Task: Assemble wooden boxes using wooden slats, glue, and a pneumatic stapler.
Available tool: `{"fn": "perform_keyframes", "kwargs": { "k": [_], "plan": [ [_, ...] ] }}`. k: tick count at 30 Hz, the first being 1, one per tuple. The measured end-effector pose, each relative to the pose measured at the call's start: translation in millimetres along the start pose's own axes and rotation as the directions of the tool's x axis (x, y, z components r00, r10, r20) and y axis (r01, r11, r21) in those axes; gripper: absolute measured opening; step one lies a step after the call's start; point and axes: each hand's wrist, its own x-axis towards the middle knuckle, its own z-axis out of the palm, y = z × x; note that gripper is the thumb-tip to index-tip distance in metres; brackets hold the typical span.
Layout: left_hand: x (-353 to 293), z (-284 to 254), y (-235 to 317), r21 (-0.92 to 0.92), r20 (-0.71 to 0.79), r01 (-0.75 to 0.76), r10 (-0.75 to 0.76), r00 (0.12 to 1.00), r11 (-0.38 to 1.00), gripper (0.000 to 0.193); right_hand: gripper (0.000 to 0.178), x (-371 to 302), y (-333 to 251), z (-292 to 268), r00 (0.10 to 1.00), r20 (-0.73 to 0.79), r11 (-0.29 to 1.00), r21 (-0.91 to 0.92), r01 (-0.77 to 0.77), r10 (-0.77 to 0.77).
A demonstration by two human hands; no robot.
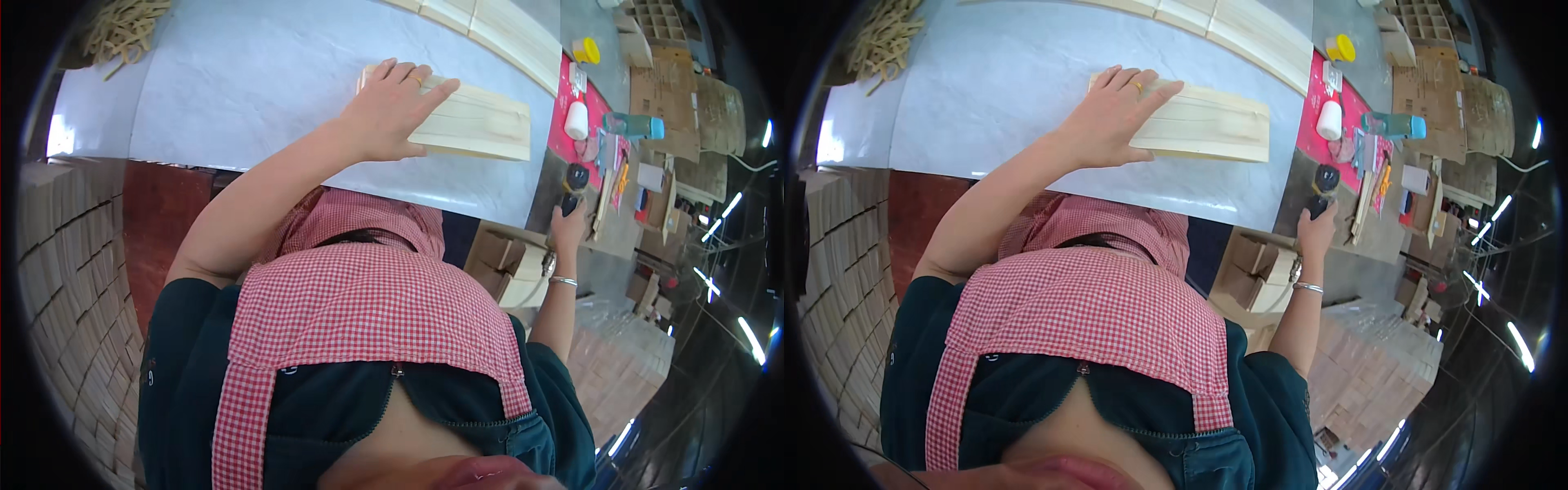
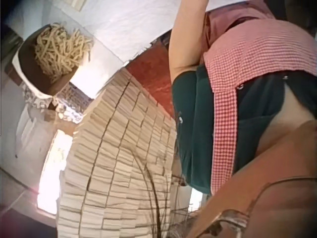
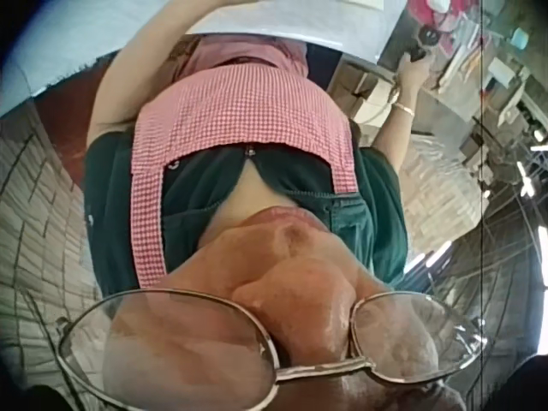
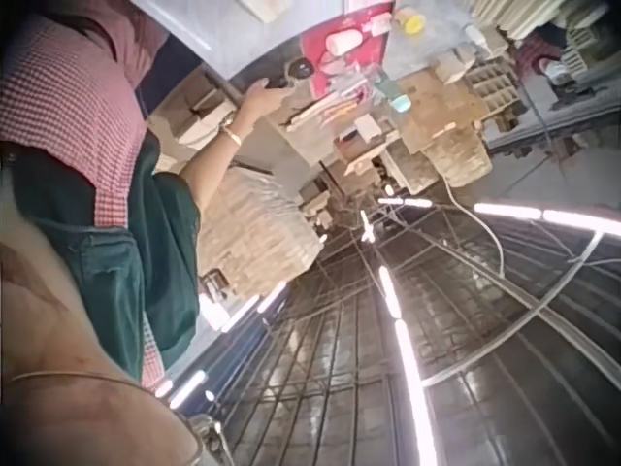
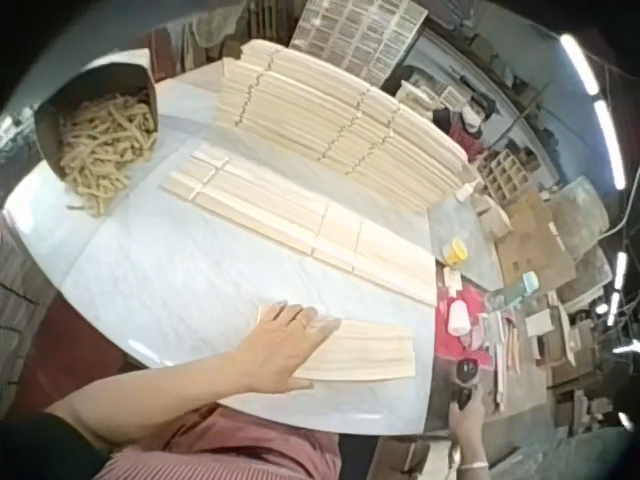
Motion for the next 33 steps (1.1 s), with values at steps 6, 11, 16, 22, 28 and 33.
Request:
{"fn": "perform_keyframes", "kwargs": {
  "k": [6, 11, 16, 22, 28, 33],
  "plan": [
    [-47, -73, -11, -0.726, 0.227, 0.471, -0.473, 0.852, 0.501, 0.064, 0.067, -4, 40, 50, 0.996, 0.012, 0.993, -0.068, -0.092, 0.093],
    [-139, -81, -54, -0.876, 0.437, 0.143, -0.636, 0.635, -0.460, 0.053, 0.042, 12, 40, 39, 0.973, -0.233, 0.987, 0.158, 0.030, 0.008],
    [-187, -93, -67, -0.914, 0.399, 0.261, -0.809, 0.432, -0.311, 0.044, 0.042, 4, -41, 26, 0.979, -0.168, 0.869, 0.459, 0.184, -0.118],
    [-201, -103, -30, -0.470, -0.308, 0.743, -0.877, 0.368, 0.477, 0.040, 0.028, -35, -131, 48, 0.926, -0.024, 0.545, 0.802, 0.243, -0.377],
    [-186, -88, 22, -0.017, -0.560, 0.567, -0.478, 0.677, 0.823, 0.045, 0.020, -86, -199, 32, 0.773, 0.146, 0.344, 0.934, 0.099, -0.618],
    [-183, -62, 28, 0.309, -0.464, 0.579, -0.412, 0.784, 0.755, 0.056, 0.024, -99, -221, 49, 0.610, 0.013, 0.224, 0.936, 0.270, -0.792]
  ]
}}
